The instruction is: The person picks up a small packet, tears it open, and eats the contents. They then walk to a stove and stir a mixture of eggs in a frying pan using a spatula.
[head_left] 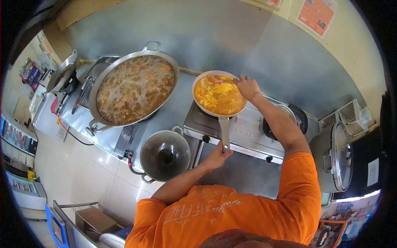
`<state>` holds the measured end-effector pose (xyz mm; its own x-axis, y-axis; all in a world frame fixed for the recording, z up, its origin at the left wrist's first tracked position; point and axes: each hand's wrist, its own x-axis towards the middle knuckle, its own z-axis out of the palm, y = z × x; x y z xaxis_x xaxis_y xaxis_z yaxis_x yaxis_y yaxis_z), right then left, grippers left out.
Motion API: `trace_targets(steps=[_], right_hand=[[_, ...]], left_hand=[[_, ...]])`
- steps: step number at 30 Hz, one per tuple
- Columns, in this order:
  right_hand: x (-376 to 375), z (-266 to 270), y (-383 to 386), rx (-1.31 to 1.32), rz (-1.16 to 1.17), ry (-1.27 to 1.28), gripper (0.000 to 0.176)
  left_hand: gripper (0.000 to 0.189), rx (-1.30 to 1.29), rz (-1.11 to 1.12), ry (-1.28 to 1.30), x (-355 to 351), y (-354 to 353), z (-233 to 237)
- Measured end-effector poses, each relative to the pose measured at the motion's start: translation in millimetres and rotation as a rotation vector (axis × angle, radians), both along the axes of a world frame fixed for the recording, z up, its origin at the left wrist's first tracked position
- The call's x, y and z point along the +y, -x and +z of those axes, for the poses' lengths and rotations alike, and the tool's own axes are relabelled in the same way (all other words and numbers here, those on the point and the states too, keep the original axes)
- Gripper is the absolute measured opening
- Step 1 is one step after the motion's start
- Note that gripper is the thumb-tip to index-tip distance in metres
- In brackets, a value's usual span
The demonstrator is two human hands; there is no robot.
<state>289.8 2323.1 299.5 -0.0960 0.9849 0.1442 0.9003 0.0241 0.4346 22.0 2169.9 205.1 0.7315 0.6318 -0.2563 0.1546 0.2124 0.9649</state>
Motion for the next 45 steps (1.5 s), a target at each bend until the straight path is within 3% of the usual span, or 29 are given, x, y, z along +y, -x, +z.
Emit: trace_targets(steps=[5,16,19,25,31,34,37,45], right_hand=[[4.8,-0.8,-1.5,0.006,0.055,-0.012,0.034],[-4.0,17.2,5.6,-0.036,0.229,-0.008,0.036],[-20.8,43.4,20.0,-0.016,0.170,-0.024,0.029],[-53.7,74.4,36.9,0.170,0.012,0.129,0.031],[-87.2,83.5,76.6,0.372,0.085,0.369,0.028],[-105.6,110.0,111.2,0.864,-0.120,0.476,0.033],[-92.4,76.4,111.3,1.055,-0.254,0.505,0.030],[-33.9,18.2,116.2,1.440,-0.334,0.455,0.028]], left_hand=[[0.054,-0.018,-0.039,-0.012,4.7,-4.0,-29.4],[0.057,-0.050,-0.033,0.090,2.7,2.0,-4.2],[0.056,-0.034,-0.022,0.080,0.5,3.1,-1.2],[0.053,-0.019,-0.013,0.076,1.5,-1.4,-15.1],[0.050,-0.019,-0.002,0.024,0.1,0.8,-16.9],[0.048,0.007,-0.006,0.024,0.3,1.4,-5.2],[0.049,-0.009,-0.004,0.033,-1.1,-1.0,-12.8],[0.050,-0.025,-0.017,0.108,-2.1,2.3,-1.9]])
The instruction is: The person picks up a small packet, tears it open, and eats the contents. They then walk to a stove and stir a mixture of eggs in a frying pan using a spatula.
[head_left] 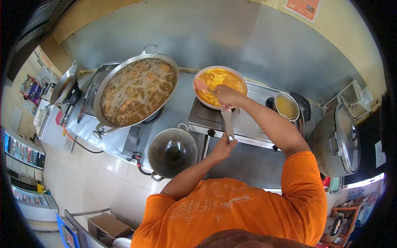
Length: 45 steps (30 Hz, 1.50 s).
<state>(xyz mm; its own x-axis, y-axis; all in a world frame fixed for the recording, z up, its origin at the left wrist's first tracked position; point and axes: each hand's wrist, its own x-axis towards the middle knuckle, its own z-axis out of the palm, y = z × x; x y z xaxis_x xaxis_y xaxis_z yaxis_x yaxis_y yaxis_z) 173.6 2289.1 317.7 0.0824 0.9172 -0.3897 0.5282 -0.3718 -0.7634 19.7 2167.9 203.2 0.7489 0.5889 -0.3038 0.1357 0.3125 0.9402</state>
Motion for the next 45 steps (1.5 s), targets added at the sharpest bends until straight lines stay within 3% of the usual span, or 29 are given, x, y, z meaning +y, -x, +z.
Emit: trace_targets(steps=[10,16,19,22,26,27,28,30,34,37,43,45], right_hand=[[51.5,-30.7,-17.7,0.478,-0.484,-0.015,0.021],[58.6,-47.5,-39.5,0.507,-0.572,-0.084,0.025],[39.3,-37.1,-57.5,0.405,-0.463,-0.043,0.023],[-1.0,13.1,-61.9,-0.180,-0.149,0.002,0.022],[-50.7,47.4,-65.1,-0.664,0.128,-0.215,0.028],[-59.6,47.5,-73.2,-0.762,0.217,-0.279,0.029],[-68.9,51.4,-73.5,-0.857,0.307,-0.345,0.031],[-92.9,70.2,-59.8,-0.907,0.386,-0.256,0.032],[-111.5,83.1,-25.5,-0.881,0.453,-0.086,0.030],[-94.0,49.8,-28.2,-0.830,0.426,0.017,0.027],[-57.2,24.3,-26.5,-0.885,0.373,-0.152,0.025],[-30.6,-6.3,-45.7,-0.908,0.395,-0.185,0.026]], left_hand=[[0.052,0.001,0.008,-0.048,0.8,-0.1,-10.4],[0.052,0.005,0.032,-0.068,0.5,0.6,-12.3],[0.060,-0.019,0.015,-0.067,1.4,3.0,-9.8],[0.071,0.023,0.007,-0.108,-0.6,8.2,3.4],[0.075,-0.035,0.194,-0.108,-14.8,7.9,-5.0],[0.077,-0.032,0.185,-0.191,-19.1,14.4,11.7],[0.075,-0.047,0.158,-0.268,-21.1,12.4,0.0],[0.073,-0.074,0.097,-0.427,-24.3,8.5,-31.0],[0.068,-0.008,0.064,-0.447,-26.6,14.0,-14.5],[0.066,-0.014,0.064,-0.486,-24.2,13.8,-14.8],[0.066,-0.006,0.027,-0.483,-20.1,14.9,-16.7],[0.065,-0.009,0.011,-0.496,-19.0,16.8,-13.4]])
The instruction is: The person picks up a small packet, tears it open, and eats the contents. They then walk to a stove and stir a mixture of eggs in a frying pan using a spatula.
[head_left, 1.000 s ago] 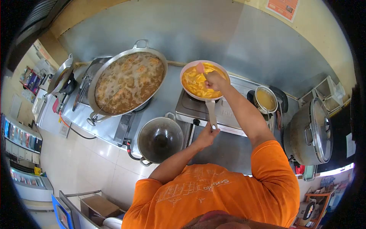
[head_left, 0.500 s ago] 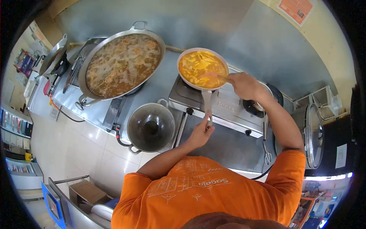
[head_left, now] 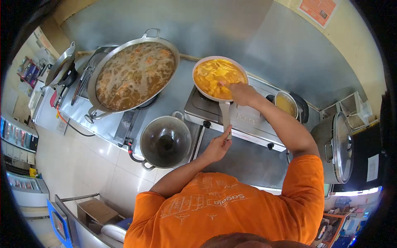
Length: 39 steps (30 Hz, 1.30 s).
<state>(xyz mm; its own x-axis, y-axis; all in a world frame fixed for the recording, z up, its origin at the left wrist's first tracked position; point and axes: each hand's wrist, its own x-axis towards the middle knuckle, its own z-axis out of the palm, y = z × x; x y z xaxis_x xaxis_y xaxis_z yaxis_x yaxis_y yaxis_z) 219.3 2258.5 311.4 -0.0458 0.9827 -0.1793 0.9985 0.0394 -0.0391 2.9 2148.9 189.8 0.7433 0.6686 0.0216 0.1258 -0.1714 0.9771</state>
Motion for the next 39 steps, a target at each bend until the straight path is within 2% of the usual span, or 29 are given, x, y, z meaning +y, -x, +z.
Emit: trace_targets(steps=[5,9,12,16,22,25,28,31,34,37,39], right_hand=[[17.7,2.4,-7.3,0.008,-0.087,-0.091,0.029],[8.2,44.1,-2.8,-0.053,-0.085,-0.105,0.028],[14.1,52.8,-18.2,-0.062,-0.064,-0.112,0.028],[12.2,76.3,-19.7,-0.077,-0.124,-0.140,0.027],[51.6,24.3,-42.0,-0.091,-0.153,-0.214,0.028],[59.6,-2.4,-49.7,-0.074,-0.215,-0.118,0.033],[44.0,-16.0,-47.9,-0.038,-0.078,-0.142,0.033],[30.1,-10.1,-46.9,-0.117,0.050,-0.014,0.031],[9.8,6.6,-44.7,-0.079,0.041,0.025,0.029],[-3.5,18.1,-52.6,-0.065,0.144,-0.058,0.027],[-11.7,29.5,-51.0,-0.024,0.018,0.004,0.027]], left_hand=[[0.066,0.041,0.008,-0.014,0.3,-0.1,3.7],[0.065,0.050,-0.012,0.020,1.2,0.7,5.1],[0.067,-0.030,0.006,-0.084,1.3,-2.3,-9.9],[0.066,0.037,-0.031,0.021,2.2,0.6,-0.7],[0.065,0.045,-0.028,0.057,0.5,1.3,4.4],[0.065,0.045,-0.034,0.042,3.8,0.5,3.1],[0.065,0.059,-0.034,0.033,3.3,1.6,8.3],[0.065,0.043,-0.031,0.024,2.2,2.1,5.3],[0.066,0.011,-0.038,0.007,1.2,-1.0,-3.5],[0.066,0.032,-0.041,0.026,0.9,-0.2,-0.9],[0.066,0.028,-0.047,0.034,0.4,-1.7,-1.0]])
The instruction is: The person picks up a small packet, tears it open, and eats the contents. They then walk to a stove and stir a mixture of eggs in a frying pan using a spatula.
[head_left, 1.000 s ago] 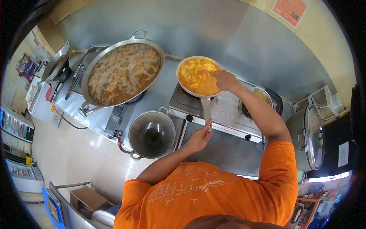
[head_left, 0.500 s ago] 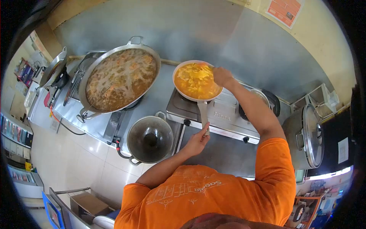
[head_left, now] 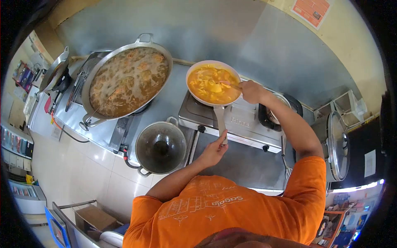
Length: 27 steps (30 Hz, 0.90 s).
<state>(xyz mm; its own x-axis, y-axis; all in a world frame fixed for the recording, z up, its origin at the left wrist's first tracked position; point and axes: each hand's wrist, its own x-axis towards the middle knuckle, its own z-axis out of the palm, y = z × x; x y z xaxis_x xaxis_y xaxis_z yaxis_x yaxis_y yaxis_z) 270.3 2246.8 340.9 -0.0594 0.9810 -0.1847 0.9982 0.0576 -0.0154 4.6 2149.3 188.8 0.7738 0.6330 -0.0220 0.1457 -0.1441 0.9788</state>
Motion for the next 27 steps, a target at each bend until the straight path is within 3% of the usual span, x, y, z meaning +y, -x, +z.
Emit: trace_targets(steps=[4,7,10,13,23,27], right_hand=[[-27.9,39.9,29.4,-0.085,0.014,0.142,0.047],[-44.3,44.3,46.0,-0.017,0.004,0.049,0.034],[-34.2,21.6,41.2,-0.017,0.040,0.175,0.041],[-22.2,4.3,41.1,0.015,0.025,0.138,0.046],[55.5,-30.5,38.5,-0.082,-0.007,0.064,0.038],[60.9,-21.4,35.8,-0.102,-0.076,0.029,0.036]], left_hand=[[0.066,-0.019,0.008,-0.045,-0.4,-3.9,-6.6],[0.066,-0.055,0.024,-0.107,-1.3,-3.9,-7.6],[0.066,0.017,-0.031,0.009,0.1,0.1,4.1],[0.066,0.010,-0.037,0.006,0.2,-0.1,4.7],[0.067,0.004,-0.021,-0.043,-0.5,-4.1,-14.3],[0.067,0.051,-0.031,-0.018,-0.6,-2.6,-6.0]])
